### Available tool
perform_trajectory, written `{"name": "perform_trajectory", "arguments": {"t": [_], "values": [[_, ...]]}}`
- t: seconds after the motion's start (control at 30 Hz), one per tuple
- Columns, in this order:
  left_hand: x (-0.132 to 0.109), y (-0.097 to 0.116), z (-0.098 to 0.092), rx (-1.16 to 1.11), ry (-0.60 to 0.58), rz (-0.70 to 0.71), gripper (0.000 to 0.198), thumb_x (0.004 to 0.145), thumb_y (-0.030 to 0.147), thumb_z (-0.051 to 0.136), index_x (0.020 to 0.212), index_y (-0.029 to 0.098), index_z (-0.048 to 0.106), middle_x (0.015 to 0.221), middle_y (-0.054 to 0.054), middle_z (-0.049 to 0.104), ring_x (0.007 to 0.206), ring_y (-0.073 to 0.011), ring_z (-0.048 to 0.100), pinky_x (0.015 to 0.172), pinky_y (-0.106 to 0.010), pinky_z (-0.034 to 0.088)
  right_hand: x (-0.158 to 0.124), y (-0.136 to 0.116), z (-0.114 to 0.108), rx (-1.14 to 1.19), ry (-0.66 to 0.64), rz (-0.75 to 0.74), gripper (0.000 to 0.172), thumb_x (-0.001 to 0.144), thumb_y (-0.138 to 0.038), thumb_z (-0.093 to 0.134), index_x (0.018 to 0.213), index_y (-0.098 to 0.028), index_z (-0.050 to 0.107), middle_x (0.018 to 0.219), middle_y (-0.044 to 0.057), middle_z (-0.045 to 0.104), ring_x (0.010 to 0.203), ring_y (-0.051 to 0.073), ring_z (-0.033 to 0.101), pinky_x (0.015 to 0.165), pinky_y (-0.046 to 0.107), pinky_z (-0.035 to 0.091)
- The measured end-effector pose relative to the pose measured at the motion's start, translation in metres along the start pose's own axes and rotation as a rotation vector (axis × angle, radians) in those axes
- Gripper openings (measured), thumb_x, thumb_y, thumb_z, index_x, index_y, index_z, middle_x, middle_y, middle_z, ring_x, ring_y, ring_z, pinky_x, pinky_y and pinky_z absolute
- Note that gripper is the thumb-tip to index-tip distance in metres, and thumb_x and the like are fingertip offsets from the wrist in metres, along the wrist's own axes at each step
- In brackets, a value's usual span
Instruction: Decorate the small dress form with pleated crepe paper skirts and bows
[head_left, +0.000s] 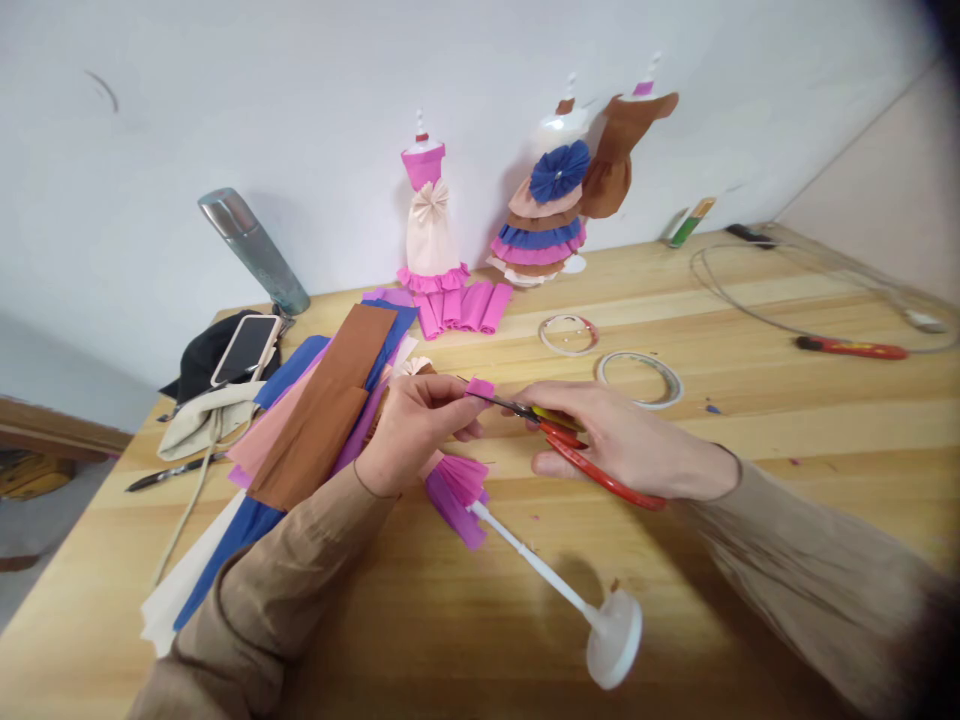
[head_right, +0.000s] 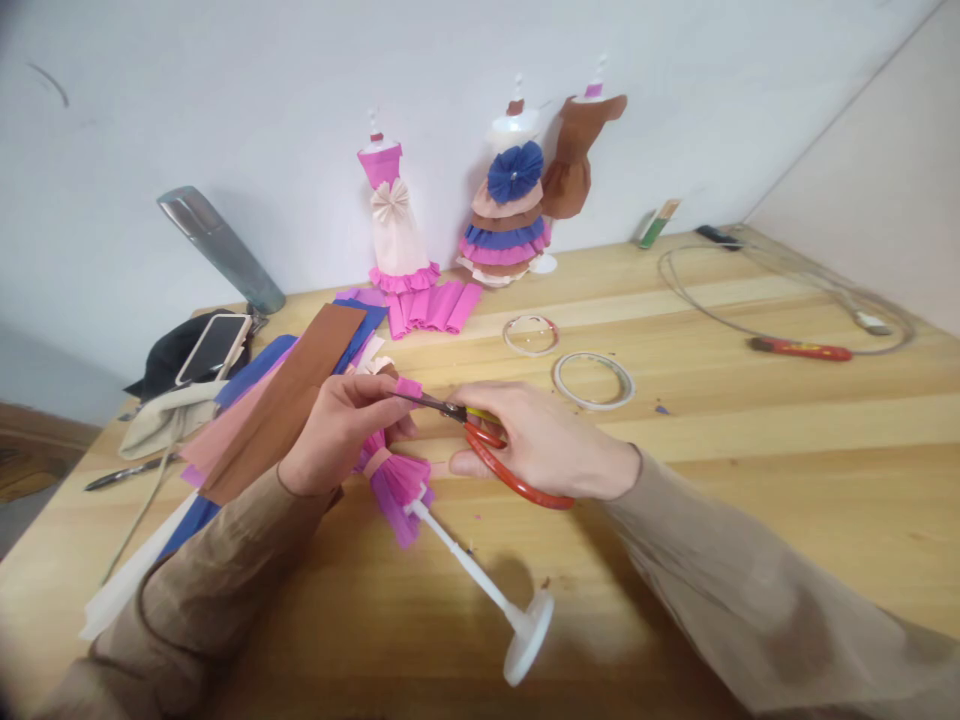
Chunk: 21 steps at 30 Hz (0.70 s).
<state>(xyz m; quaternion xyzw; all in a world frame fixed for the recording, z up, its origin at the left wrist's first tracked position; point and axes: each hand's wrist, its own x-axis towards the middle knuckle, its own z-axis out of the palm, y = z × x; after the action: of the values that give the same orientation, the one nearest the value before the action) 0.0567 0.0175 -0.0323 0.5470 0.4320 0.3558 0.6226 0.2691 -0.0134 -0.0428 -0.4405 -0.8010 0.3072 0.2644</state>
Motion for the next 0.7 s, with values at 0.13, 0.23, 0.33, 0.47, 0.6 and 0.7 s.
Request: {"name": "perform_trajectory", "arguments": {"t": [0.13, 0.23, 0.33, 0.47, 0.6, 0.7], "values": [[0.0011, 0.0000, -0.0008, 0.005, 0.001, 0.000, 0.020, 0.063, 0.031, 0.080, 0.063, 0.012, 0.071, 0.053, -0.001, 0.065, 0.045, -0.0072, 0.054, 0.045, -0.017, 0.042, 0.0012, 0.0004, 0.0030, 0.012, -0.022, 0.011, 0.052, 0.076, -0.046, 0.074, 0.121, -0.021, 0.066, 0.085, 0.005, 0.072, 0.071, 0.020, 0.063, 0.068, 0.033, 0.050], [0.0013, 0.0020, -0.0003, 0.014, 0.005, -0.006, 0.018, 0.064, 0.028, 0.077, 0.064, 0.011, 0.071, 0.051, -0.001, 0.064, 0.043, -0.0063, 0.052, 0.045, -0.017, 0.042, 0.0022, -0.0009, 0.0037, 0.016, -0.040, 0.023, 0.054, 0.078, -0.048, 0.072, 0.123, -0.020, 0.066, 0.091, 0.007, 0.073, 0.074, 0.022, 0.064, 0.070, 0.035, 0.050], [0.0010, 0.0049, 0.0011, 0.029, 0.009, -0.030, 0.015, 0.066, 0.025, 0.074, 0.064, 0.010, 0.071, 0.049, -0.001, 0.063, 0.042, -0.0053, 0.050, 0.044, -0.017, 0.040, 0.0030, -0.0023, 0.0033, 0.018, -0.038, 0.024, 0.055, 0.078, -0.048, 0.071, 0.125, -0.019, 0.065, 0.091, 0.007, 0.073, 0.074, 0.021, 0.064, 0.070, 0.035, 0.049], [0.0011, 0.0070, 0.0024, 0.061, 0.014, -0.049, 0.018, 0.068, 0.024, 0.072, 0.057, 0.010, 0.068, 0.048, -0.002, 0.061, 0.042, -0.0054, 0.050, 0.045, -0.017, 0.040, 0.0033, -0.0017, 0.0032, 0.005, -0.068, 0.035, 0.052, 0.080, -0.048, 0.068, 0.122, -0.016, 0.068, 0.074, 0.003, 0.066, 0.061, 0.016, 0.054, 0.060, 0.030, 0.044], [0.0027, 0.0044, 0.0019, 0.070, 0.016, -0.063, 0.016, 0.066, 0.022, 0.072, 0.056, 0.011, 0.068, 0.048, -0.002, 0.061, 0.044, -0.0067, 0.052, 0.046, -0.018, 0.042, 0.0027, 0.0025, 0.0053, 0.034, -0.083, 0.053, 0.046, 0.083, -0.051, 0.064, 0.109, -0.015, 0.072, 0.069, 0.001, 0.060, 0.056, 0.013, 0.043, 0.052, 0.026, 0.037], [0.0043, 0.0010, 0.0009, 0.065, 0.011, -0.068, 0.013, 0.066, 0.022, 0.071, 0.060, 0.010, 0.070, 0.049, -0.002, 0.061, 0.045, -0.0079, 0.053, 0.047, -0.019, 0.043, 0.0028, 0.0056, 0.0078, 0.061, -0.086, 0.076, 0.047, 0.083, -0.053, 0.062, 0.109, -0.015, 0.072, 0.069, 0.001, 0.059, 0.057, 0.012, 0.042, 0.052, 0.025, 0.035]]}}
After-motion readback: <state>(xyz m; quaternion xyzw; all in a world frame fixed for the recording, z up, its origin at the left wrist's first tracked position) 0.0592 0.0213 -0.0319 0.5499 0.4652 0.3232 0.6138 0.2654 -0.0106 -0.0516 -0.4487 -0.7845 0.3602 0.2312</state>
